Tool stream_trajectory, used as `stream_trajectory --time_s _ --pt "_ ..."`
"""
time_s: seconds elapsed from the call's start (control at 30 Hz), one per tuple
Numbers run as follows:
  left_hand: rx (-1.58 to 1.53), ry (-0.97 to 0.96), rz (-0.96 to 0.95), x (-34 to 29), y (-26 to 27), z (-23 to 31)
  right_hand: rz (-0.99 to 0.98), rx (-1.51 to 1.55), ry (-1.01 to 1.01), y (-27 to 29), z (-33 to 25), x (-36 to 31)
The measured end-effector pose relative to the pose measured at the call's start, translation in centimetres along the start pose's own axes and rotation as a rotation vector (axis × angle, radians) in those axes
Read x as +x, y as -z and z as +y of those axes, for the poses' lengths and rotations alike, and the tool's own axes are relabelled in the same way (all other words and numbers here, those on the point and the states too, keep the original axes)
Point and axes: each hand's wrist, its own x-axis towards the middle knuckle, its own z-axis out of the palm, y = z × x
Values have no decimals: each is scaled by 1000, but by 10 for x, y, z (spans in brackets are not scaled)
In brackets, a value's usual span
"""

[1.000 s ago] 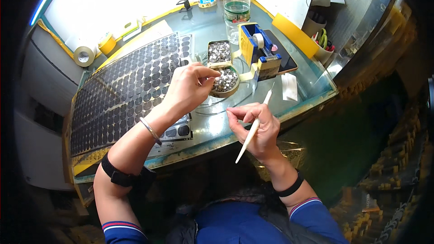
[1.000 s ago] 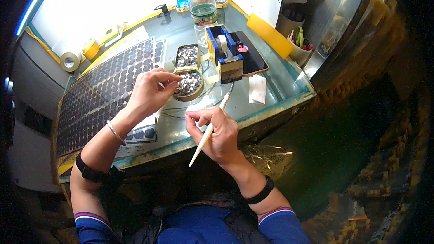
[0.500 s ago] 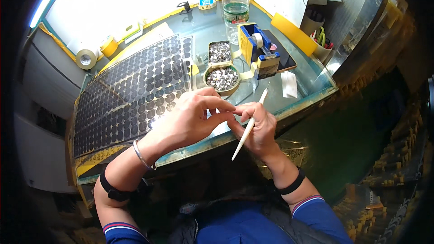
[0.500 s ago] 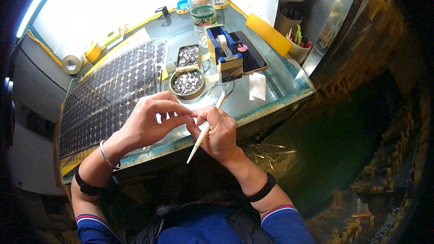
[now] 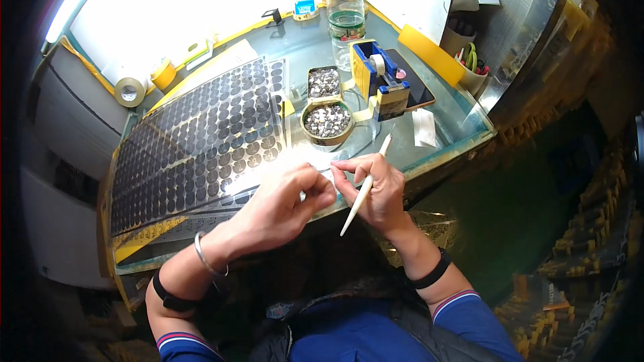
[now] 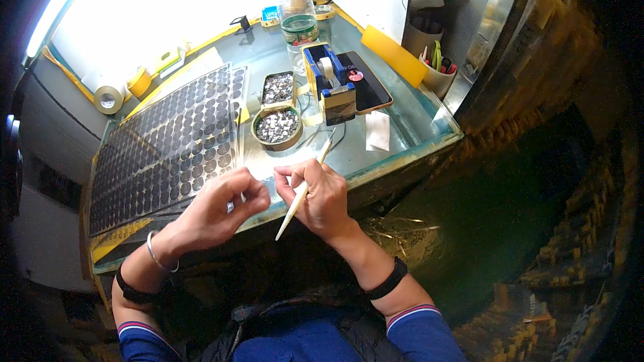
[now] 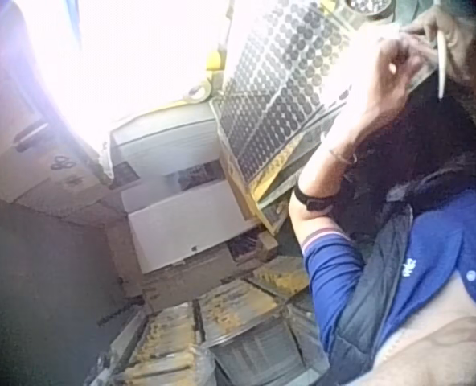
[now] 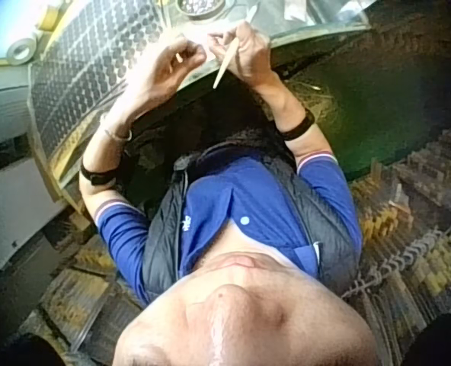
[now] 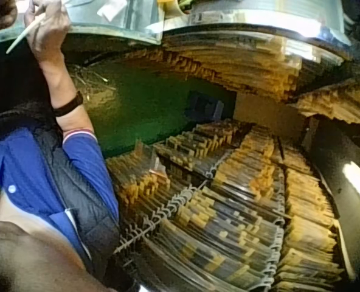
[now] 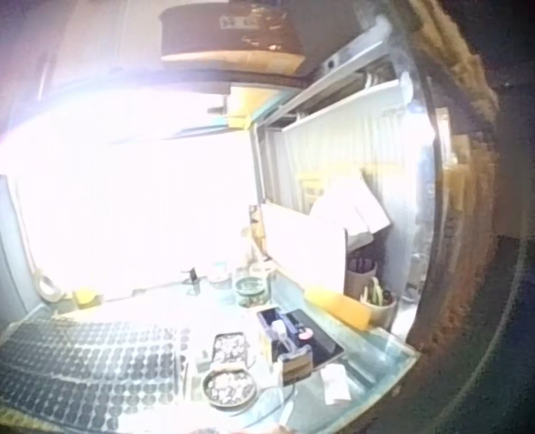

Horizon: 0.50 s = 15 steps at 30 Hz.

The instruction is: The user is inspecting and working with flexible printed circuit boards or similar electronic components at a dedicated workstation.

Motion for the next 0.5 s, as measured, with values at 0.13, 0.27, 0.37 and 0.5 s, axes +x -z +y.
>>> stream_trajectory --time_s 0.13,0.27,0.37,0.5 --pt "-17 28 -62 -31 -12 -1 4 -14 2 -1 -4 1" --pt "122 -91 137 -32 -21 -4 17 15 13 -3 -2 1" --pt "73 -4 283 -9 -19 -1 1 38 28 -1 -1 0" --pt "25 40 254 12 -18 -14 -57 35 11 3 3 -3"
